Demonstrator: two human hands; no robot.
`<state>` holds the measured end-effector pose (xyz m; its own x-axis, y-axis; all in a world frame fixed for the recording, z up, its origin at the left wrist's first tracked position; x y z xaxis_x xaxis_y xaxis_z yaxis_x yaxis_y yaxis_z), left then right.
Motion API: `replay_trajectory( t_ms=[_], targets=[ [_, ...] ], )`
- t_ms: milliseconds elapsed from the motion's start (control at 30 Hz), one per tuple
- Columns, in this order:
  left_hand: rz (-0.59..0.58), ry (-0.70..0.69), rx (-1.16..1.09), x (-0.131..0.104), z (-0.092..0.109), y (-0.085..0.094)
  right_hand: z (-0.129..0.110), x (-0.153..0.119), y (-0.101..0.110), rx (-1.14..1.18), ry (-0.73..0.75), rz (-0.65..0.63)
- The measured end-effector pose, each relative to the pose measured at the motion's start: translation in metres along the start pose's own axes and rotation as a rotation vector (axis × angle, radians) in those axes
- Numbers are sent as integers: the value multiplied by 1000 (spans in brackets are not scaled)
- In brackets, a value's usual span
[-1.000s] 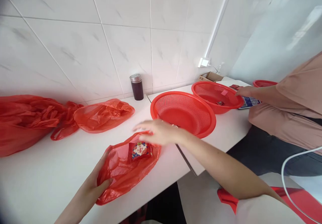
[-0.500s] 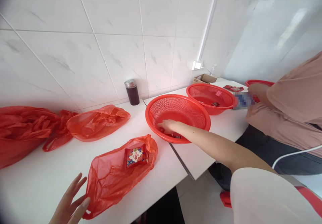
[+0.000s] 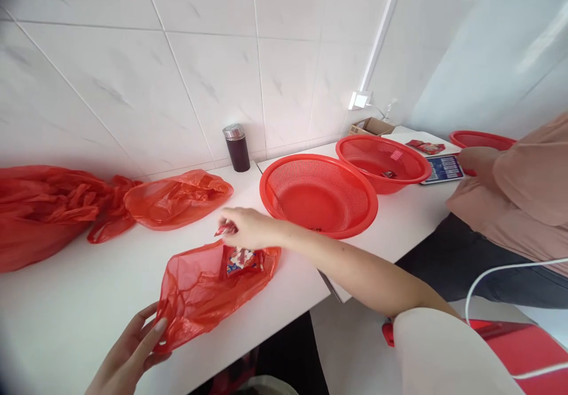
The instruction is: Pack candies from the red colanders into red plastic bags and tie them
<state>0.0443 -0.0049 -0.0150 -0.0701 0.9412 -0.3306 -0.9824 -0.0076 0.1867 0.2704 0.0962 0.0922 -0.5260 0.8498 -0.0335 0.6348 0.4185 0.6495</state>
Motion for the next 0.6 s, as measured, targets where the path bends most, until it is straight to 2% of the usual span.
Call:
replay_trajectory(
  t_ms=[67,100,133,200,267,300,333,400,533,600],
  targets=[
    [-7,-23,-104,-1,6,-5,-8,-2,-16,-71,5,-23],
    [-10,-30,-143,0,7,-4,-9,-6,-14,-97,10,0],
    [-14,-34,-167,1,6,-2,-7,-13,-4,-120,10,58],
    [-13,-31,-184,5,1,6,5,-36,30,-189,-34,257],
    [-12,-22,-187,9,-7,16,29,-68,57,-331,-176,427],
    [-14,-16,-186,10,-11,19,44,-85,59,-413,-272,443],
    [-18,-11,-184,12,-16,22,59,-99,54,-475,-361,417],
    [-37,-2,-174,16,-23,23,79,-121,27,-543,-438,332],
    [2,17,-152,23,-30,25,79,-142,-26,-581,-389,371],
    [35,21,-126,27,-30,26,74,-141,-41,-575,-384,367]
  ],
)
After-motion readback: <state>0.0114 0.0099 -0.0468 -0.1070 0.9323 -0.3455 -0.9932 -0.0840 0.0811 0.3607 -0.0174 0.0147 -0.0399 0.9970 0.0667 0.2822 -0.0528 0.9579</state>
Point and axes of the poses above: each hand's wrist, its own x-axis towards the middle knuckle, its own y-axis out of the back of the hand, z = x × y, the point moved 9 cm from there along x, towards the middle knuckle, and after that the axes turned 2 degrees about -z, right-handed, at the moved point
